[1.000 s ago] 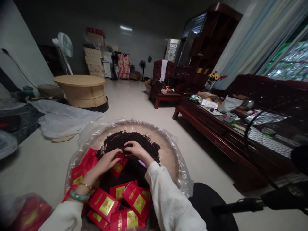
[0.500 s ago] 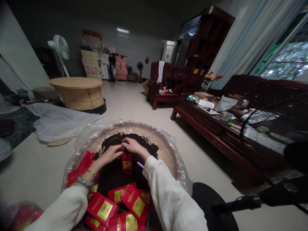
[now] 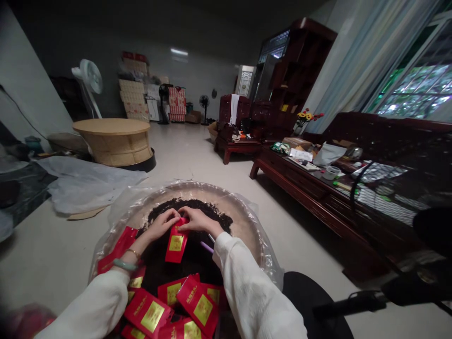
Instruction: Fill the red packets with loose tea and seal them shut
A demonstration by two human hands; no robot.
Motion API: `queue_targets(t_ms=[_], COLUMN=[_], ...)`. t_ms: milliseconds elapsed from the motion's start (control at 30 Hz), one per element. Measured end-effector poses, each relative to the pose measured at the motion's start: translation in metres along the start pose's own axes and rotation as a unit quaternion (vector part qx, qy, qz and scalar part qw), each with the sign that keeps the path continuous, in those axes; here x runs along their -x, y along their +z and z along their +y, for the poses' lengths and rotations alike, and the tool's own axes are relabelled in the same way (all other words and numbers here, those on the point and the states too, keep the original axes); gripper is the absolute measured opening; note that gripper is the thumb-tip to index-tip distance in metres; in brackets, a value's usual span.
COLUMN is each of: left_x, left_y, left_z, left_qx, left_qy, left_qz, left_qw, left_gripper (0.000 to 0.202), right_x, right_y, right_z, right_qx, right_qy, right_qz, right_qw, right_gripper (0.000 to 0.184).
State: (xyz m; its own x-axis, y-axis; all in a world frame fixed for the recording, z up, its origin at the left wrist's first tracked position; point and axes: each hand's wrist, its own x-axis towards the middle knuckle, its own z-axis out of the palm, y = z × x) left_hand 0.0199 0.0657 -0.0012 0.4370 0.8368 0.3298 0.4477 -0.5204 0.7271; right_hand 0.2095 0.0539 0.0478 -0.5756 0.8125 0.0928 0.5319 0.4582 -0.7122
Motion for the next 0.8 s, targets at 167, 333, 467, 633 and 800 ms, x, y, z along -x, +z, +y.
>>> queue_targets(t_ms=[167,333,467,633,800], left_x=[-0.003,-0.006,-0.006,-0.003,-0.003], left_y=[0.006,0.011,0.014,0.016,0.022], left_z=[-0.002,-0.001,0.003,0.004,-0.003], left_qx=[-0.025,-0.03,-0.013,0.023,0.083], left_qy=[0.019,0.041,0.051,0.038,-0.005], left_qz=[0.03,0.067,0.082,0.083,0.071], left_qw=[0.999,0.996,0.995,0.996,0.994], left_gripper=[0.016,0.022,0.03,0.042,0.052], right_x=[-0.002,-0.005,-0.005,-0.004,-0.004], right_y=[-0.001,0.0,0.005,0.008,0.009], right_z=[0.004,0.008,0.011,0.012,0.017], right_qx=[-0.003,-0.062,-0.172,-0.258,-0.207], right_qy=[0.018,0.05,0.067,0.072,0.067], right_qz=[0.011,-0.063,-0.149,-0.203,-0.195], right_qw=[1.0,0.995,0.972,0.942,0.957], right_gripper=[0.047,0.029,0.035,0.041,0.04])
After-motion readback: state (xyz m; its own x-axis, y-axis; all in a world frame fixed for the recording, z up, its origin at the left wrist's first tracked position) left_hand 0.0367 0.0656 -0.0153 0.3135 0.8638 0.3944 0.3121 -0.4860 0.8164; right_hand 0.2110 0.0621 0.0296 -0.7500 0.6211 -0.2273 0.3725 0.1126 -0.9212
